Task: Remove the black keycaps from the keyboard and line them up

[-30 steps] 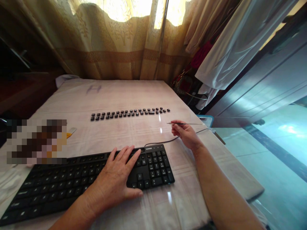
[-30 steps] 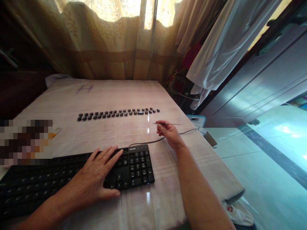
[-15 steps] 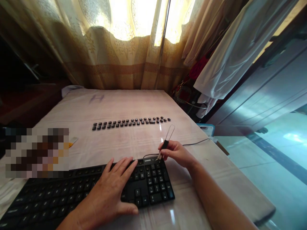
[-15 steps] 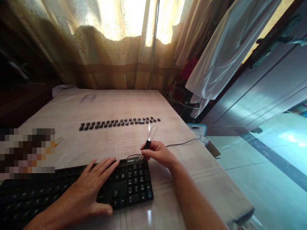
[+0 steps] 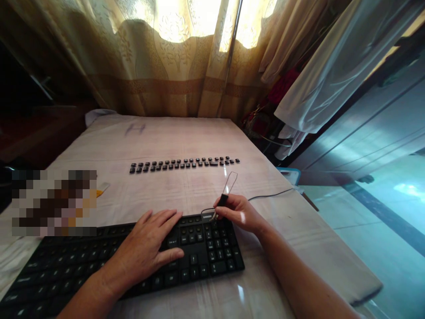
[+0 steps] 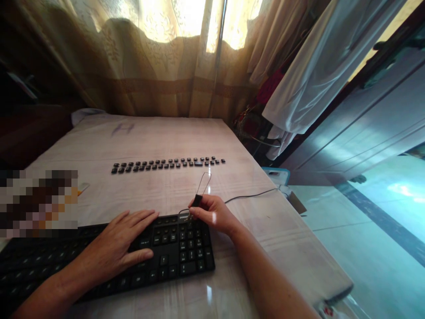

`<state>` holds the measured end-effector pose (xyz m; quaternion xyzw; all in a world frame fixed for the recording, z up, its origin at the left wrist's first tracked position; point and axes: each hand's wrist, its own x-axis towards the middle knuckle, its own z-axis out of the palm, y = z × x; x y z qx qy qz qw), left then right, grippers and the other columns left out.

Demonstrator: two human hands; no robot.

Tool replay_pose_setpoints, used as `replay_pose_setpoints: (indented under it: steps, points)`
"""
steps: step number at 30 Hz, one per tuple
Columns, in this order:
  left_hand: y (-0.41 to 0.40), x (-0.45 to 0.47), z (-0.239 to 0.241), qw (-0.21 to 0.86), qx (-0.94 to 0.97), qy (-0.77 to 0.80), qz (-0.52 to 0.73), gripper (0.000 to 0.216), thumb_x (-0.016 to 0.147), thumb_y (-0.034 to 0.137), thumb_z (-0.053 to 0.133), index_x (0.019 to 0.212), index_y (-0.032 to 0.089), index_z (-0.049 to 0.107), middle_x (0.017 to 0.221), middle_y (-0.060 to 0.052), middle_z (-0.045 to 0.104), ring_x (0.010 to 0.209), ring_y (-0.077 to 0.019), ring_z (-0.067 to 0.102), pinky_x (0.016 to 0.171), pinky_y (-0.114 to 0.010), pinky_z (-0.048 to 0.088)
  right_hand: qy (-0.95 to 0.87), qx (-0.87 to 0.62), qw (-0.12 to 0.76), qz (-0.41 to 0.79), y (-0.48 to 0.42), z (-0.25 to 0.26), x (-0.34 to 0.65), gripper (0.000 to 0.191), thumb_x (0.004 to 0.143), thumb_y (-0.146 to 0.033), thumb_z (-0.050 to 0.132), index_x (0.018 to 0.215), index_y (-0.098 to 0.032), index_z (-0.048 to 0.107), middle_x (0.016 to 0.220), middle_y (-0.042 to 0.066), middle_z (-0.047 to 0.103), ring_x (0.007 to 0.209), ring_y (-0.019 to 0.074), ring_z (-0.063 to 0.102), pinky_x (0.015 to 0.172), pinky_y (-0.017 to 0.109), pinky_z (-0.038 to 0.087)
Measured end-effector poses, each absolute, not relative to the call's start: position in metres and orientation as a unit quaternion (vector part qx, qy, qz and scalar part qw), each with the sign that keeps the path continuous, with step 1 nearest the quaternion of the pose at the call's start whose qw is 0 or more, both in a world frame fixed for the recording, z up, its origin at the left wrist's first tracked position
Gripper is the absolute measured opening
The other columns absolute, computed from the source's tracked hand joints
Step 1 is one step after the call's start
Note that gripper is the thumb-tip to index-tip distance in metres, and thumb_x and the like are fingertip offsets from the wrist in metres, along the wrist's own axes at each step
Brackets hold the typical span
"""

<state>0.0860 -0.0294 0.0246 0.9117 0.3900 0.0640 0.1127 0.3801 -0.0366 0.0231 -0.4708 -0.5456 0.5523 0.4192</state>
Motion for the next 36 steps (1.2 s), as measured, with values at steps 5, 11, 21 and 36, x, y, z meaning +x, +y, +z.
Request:
replay_pose_setpoints:
  steps: [5,11,21,36]
  points:
    - [-0.03,0.086,0.023,0.118,0.911,0.388,0.078,0.072,0.084,0.064,0.057,0.145,0.029,0.044,0.144,-0.01,0.054,0.13,-0.0302,0.052,0.114,-0.051,0.029,-0.581,-0.473,0.398,0.53,-0.038,0.027,0.38,0.026,0.078,-0.041,0.073,0.08,-0.017,0.066,0.064,-0.002,0.061,0.059,0.0113,0.055,0.057,0.025,0.045]
    - [-0.029,0.085,0.021,0.116,0.911,0.389,0.075,0.071,0.085,0.064,0.056,0.145,0.028,0.044,0.144,-0.01,0.054,0.13,-0.0301,0.051,0.114,-0.051,0.03,-0.596,-0.47,0.38,0.529,-0.041,0.03,0.381,0.019,0.08,-0.036,0.07,0.081,-0.018,0.066,0.069,-0.002,0.062,0.063,0.0122,0.056,0.06,0.025,0.045]
    - [-0.029,0.086,0.024,0.126,0.911,0.388,0.064,0.072,0.086,0.064,0.055,0.146,0.027,0.044,0.146,-0.011,0.053,0.132,-0.0314,0.05,0.113,-0.054,0.03,-0.718,-0.46,0.321,0.413,-0.046,0.037,0.38,0.008,0.086,-0.025,0.062,0.084,-0.019,0.067,0.076,0.0,0.065,0.068,0.0132,0.058,0.064,0.026,0.046]
    - [-0.028,0.083,0.016,0.152,0.896,0.412,0.065,0.071,0.084,0.059,0.062,0.147,0.035,0.041,0.149,-0.006,0.049,0.135,-0.0343,0.047,0.114,-0.06,0.031,-0.814,-0.431,0.299,0.25,-0.05,0.028,0.375,0.008,0.088,-0.015,0.058,0.082,-0.017,0.062,0.079,0.003,0.063,0.072,0.0149,0.061,0.067,0.024,0.048]
